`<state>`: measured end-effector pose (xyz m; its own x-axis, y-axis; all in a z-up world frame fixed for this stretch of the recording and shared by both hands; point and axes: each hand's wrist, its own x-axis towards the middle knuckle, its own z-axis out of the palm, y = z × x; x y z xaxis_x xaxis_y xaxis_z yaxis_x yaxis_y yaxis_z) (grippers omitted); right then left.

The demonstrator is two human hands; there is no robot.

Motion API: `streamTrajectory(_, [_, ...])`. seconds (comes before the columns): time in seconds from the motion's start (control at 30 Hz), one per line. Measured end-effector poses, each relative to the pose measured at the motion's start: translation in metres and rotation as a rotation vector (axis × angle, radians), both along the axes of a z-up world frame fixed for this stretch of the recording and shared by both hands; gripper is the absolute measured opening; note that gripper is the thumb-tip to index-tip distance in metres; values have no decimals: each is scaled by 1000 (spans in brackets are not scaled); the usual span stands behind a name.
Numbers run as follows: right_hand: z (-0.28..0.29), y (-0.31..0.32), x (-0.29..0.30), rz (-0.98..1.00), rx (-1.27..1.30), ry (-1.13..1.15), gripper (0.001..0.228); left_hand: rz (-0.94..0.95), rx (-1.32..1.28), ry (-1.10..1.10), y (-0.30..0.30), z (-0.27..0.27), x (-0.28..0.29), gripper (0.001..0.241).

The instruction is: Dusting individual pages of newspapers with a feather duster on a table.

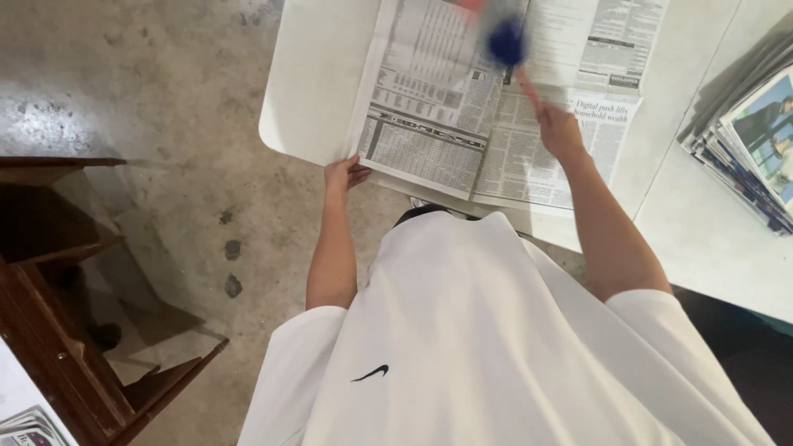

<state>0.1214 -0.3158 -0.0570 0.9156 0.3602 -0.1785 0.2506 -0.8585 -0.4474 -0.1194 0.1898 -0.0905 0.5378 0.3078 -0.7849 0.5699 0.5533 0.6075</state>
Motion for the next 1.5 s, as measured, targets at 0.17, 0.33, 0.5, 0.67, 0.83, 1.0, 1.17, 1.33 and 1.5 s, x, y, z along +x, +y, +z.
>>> streamTrajectory(0.17, [13,-33,-4,202,-521,-116,24,-14,-9,24,9,4,-1,30])
streamTrajectory(0.33, [25,-28,-10,-432,249,1,30,-46,27,31,1,23,6,31])
streamTrajectory(0.5, [17,-31,-46,-1,-330,-201,25,-190,387,130,-7,50,17,24])
streamTrajectory(0.67, [-39,-106,-57,-352,-276,-107,19,-289,685,220,14,-14,11,22])
streamTrajectory(0.83, [17,-77,-48,-1170,882,262,30,-102,1013,141,-34,53,19,16])
streamTrajectory(1.0, [108,-37,-95,-681,614,371,27,-203,1360,-426,-128,131,34,20])
streamTrajectory(1.17, [10,-159,-77,-343,-34,157,40,-570,1464,-622,-198,118,55,37])
streamTrajectory(1.33, [89,-179,-85,-753,460,273,29,-818,1355,-491,-251,113,55,60])
streamTrajectory(1.5, [108,-202,-132,-131,191,291,35,-795,1144,-377,-275,102,56,57])
